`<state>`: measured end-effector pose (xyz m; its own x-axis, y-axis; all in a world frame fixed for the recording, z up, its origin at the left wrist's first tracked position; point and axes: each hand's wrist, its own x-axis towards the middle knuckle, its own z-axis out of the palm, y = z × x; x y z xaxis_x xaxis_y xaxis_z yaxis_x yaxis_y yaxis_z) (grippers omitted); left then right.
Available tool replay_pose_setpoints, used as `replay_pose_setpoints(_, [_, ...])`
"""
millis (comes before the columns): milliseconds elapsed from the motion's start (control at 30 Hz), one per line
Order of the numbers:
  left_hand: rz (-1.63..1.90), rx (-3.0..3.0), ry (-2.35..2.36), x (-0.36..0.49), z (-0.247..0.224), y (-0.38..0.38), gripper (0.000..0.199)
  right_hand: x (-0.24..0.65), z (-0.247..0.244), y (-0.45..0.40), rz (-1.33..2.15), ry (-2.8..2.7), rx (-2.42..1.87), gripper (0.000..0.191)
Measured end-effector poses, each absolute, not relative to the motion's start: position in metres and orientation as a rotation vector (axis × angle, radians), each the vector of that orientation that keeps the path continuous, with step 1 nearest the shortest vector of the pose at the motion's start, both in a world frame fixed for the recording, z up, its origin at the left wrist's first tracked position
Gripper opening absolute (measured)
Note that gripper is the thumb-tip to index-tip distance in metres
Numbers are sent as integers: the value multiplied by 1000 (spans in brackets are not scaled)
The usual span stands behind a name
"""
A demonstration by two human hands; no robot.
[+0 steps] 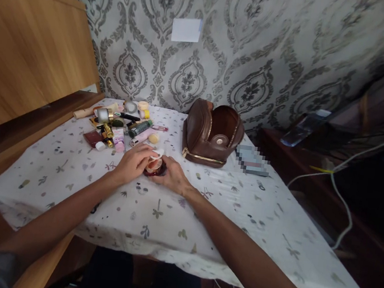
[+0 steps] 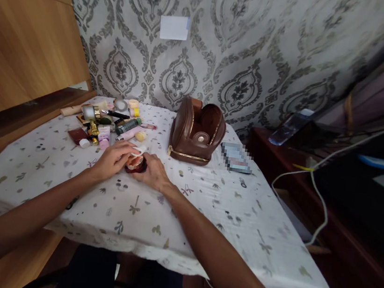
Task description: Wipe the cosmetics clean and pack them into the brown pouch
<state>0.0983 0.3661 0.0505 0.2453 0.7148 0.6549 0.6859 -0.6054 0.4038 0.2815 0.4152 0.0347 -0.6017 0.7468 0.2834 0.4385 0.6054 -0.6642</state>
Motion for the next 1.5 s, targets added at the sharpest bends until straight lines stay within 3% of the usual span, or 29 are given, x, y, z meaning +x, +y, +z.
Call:
replay_pose_setpoints(333, [1309, 2587, 1077, 97, 62, 361, 33, 285, 41, 413, 965, -2149, -897, 34])
replay_pose_setpoints(633, [1430, 2409, 1287, 83, 61, 366, 26, 285, 39, 416, 964, -2121, -892, 43])
replay_pose_setpoints(833, [1289, 2153, 1578, 85, 55, 368, 27, 286, 37, 414, 788, -2238, -647, 49])
replay_pose_setpoints(1033, [1239, 1941, 1492, 89, 57, 369, 29, 285, 35, 405, 832, -2180, -765, 59])
replay_pose_setpoints(1367, [1182, 2109, 1291, 90, 67, 357, 27, 277, 33, 400, 1043, -2007, -688, 47])
replay_pose_setpoints(1500, [1264, 2205, 1203, 93, 67, 358, 11, 276, 34, 400, 1138, -1973, -687, 41])
